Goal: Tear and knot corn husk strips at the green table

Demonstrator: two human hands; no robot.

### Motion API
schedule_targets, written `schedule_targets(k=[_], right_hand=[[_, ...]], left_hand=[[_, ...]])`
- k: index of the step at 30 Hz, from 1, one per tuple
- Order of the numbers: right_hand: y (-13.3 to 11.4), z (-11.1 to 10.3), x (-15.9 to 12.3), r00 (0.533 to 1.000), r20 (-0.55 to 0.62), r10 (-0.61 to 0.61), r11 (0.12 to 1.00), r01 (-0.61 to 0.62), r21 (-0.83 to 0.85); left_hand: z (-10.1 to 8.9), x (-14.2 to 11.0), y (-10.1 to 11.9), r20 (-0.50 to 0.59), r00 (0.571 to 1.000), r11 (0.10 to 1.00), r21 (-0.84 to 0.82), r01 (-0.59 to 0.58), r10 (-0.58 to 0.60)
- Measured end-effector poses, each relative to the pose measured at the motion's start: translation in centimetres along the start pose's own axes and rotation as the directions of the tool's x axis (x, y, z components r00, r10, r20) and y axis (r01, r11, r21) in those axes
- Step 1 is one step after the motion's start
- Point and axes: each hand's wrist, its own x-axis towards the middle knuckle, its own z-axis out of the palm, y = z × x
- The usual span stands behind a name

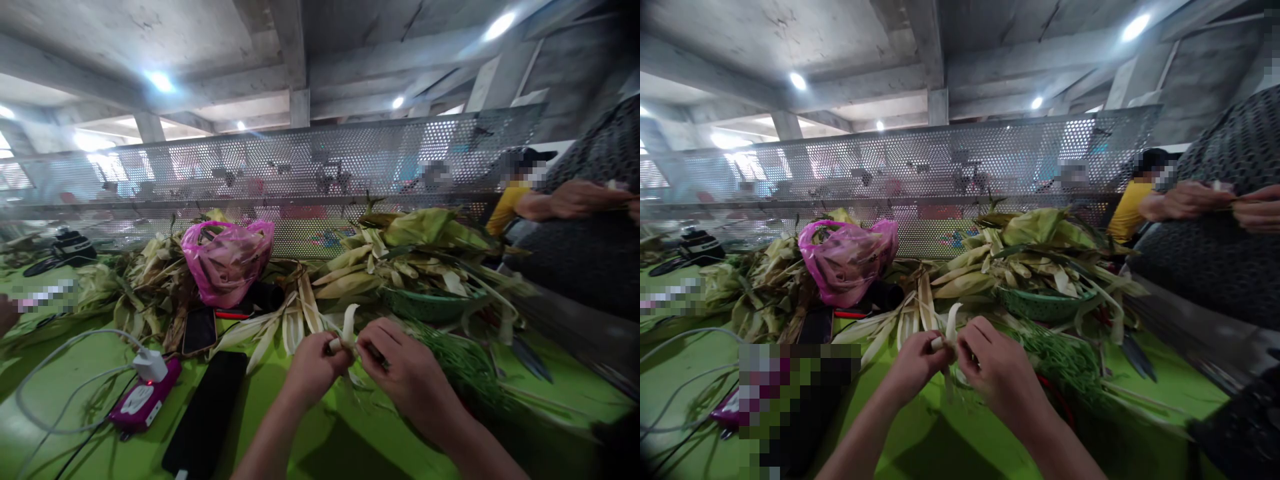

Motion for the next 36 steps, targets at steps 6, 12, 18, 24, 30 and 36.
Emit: schedule_targets(k=[6, 12, 18, 24, 30, 36], right_hand=[[-0.5, -0.7, 0.2, 0.995, 0.094, 0.045, 0.985, -0.060, 0.159], [-0.7, -1.2, 0.7, 0.980, 0.177, 0.093, 0.926, -0.151, 0.347], [-0.4, -1.0, 0.7, 0.986, 0.141, 0.083, 0.873, -0.140, 0.466], [-0.8, -0.2, 0.4, 0.992, 0.086, 0.092, 0.905, -0.120, 0.408], [-2.2, 1.1, 0.2, 0.980, 0.041, 0.194, 0.886, -0.192, 0.423], [-3.5, 3.7, 0.0, 0.960, 0.168, 0.226, 0.896, -0.272, 0.351]], left_hand=[[-0.1, -0.3, 0.4, -0.012, 0.997, 0.991, 0.117, -0.070, 0.072], [-0.1, -0.3, 0.4, 0.077, 0.997, 0.997, 0.083, 0.000, -0.007], [0.3, -0.1, -0.1, 0.083, 0.996, 0.992, -0.126, 0.024, -0.013], [0.9, -0.2, -0.1, 0.052, 0.997, 0.933, -0.353, 0.073, -0.058], [0.4, 0.3, 0.3, -0.229, 0.937, 0.648, -0.762, -0.003, -0.265], [1.6, 0.0, 0.9, -0.213, 0.938, 0.499, -0.865, -0.051, -0.273]])
